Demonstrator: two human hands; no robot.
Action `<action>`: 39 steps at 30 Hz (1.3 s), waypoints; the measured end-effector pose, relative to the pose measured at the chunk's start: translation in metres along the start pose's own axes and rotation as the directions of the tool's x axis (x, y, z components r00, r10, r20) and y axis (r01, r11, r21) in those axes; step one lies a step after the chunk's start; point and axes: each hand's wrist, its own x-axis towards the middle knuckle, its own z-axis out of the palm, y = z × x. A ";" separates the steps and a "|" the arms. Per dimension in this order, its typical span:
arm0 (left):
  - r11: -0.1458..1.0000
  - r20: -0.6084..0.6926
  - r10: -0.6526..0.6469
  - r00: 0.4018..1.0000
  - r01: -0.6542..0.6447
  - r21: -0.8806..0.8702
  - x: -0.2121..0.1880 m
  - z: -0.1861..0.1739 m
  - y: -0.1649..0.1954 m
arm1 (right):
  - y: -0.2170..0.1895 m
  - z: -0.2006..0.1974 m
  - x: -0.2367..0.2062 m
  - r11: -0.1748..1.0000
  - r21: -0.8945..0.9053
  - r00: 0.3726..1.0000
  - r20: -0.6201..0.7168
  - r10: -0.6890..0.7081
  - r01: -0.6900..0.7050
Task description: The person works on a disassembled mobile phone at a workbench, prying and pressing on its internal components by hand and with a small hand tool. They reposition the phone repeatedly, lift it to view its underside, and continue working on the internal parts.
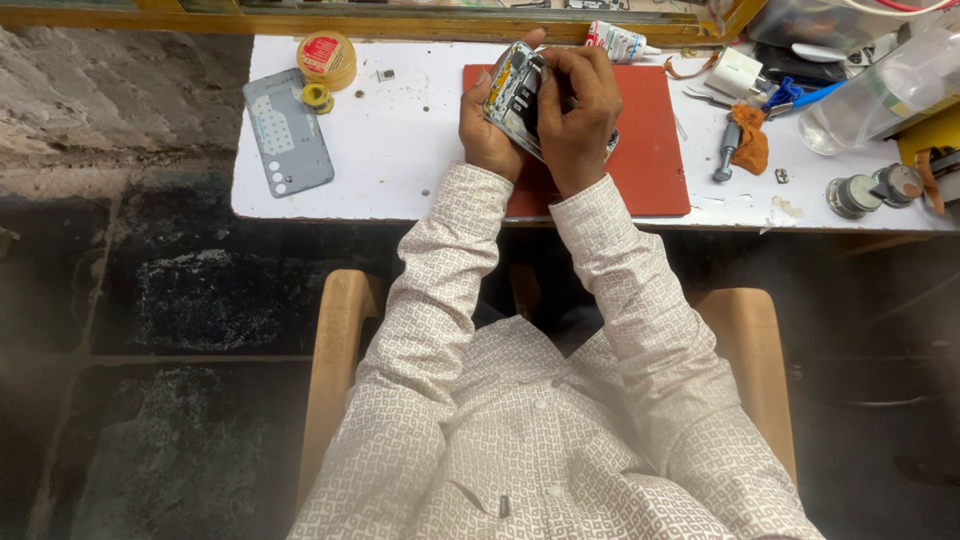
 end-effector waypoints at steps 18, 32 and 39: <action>0.998 0.068 0.014 0.998 -0.010 -0.064 -0.001 0.002 -0.001 | 0.003 -0.001 0.001 0.959 -0.214 0.982 0.072 -0.174 0.186; 0.999 -0.026 0.003 1.000 -0.002 0.037 -0.001 -0.003 -0.003 | 0.005 0.000 -0.001 0.986 -0.131 0.994 0.048 -0.098 0.104; 1.000 0.038 0.013 0.999 -0.013 -0.003 -0.001 -0.001 -0.002 | 0.002 -0.001 0.000 0.978 -0.122 0.983 0.091 -0.158 0.168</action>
